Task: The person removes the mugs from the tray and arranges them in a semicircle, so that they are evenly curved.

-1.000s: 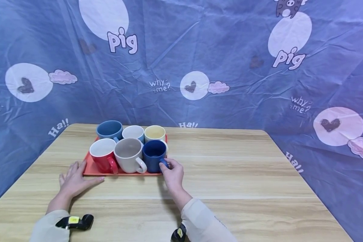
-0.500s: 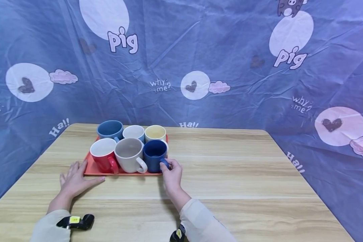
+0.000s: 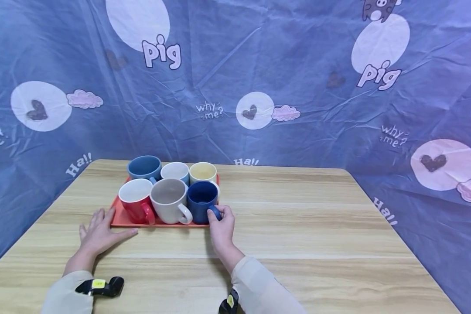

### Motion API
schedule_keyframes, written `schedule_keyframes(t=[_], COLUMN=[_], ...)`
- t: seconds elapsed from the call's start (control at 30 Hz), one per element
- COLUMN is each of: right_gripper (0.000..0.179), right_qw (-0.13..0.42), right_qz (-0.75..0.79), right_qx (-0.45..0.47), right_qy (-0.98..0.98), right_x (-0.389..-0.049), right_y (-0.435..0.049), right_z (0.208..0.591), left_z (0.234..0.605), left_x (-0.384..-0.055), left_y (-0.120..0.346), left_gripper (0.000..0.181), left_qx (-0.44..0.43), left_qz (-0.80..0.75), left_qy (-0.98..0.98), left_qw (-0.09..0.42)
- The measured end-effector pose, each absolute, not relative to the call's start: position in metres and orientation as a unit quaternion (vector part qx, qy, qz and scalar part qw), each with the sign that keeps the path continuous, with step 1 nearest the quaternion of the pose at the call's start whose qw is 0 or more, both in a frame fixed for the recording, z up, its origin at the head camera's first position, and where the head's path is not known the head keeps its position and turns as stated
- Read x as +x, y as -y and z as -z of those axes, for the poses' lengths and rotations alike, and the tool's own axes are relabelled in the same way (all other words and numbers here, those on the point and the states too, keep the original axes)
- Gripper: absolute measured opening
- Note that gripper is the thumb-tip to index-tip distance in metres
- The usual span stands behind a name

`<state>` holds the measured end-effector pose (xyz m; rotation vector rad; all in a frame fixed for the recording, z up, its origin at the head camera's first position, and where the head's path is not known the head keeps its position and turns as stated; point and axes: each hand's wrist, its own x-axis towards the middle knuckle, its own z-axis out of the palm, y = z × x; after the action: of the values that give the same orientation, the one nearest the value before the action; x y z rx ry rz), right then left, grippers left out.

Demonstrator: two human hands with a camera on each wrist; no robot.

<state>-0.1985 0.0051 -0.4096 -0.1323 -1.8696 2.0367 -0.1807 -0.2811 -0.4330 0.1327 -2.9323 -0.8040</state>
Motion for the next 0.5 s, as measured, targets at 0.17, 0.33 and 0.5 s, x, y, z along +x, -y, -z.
schedule_keyframes(t=[0.17, 0.33, 0.5], right_gripper=[0.010, 0.010, 0.010], right_qw=[0.194, 0.199, 0.203], right_qz=[-0.714, -0.708, -0.710], right_qx=[-0.043, -0.045, -0.043], right_qy=[0.672, 0.676, 0.673], right_x=[-0.1996, -0.1999, -0.1997], right_y=[-0.0030, -0.0016, 0.0001], right_z=[0.4109, 0.4121, 0.4133], left_z=[0.4329, 0.4335, 0.4328], left_x=[-0.1813, -0.1812, -0.1810], left_y=[0.2813, 0.2815, 0.2811], left_gripper=[0.109, 0.109, 0.110], left_qx=[0.042, 0.041, 0.044], left_qz=[0.260, 0.258, 0.256], left_qy=[0.963, 0.964, 0.964], left_qw=[0.053, 0.052, 0.051])
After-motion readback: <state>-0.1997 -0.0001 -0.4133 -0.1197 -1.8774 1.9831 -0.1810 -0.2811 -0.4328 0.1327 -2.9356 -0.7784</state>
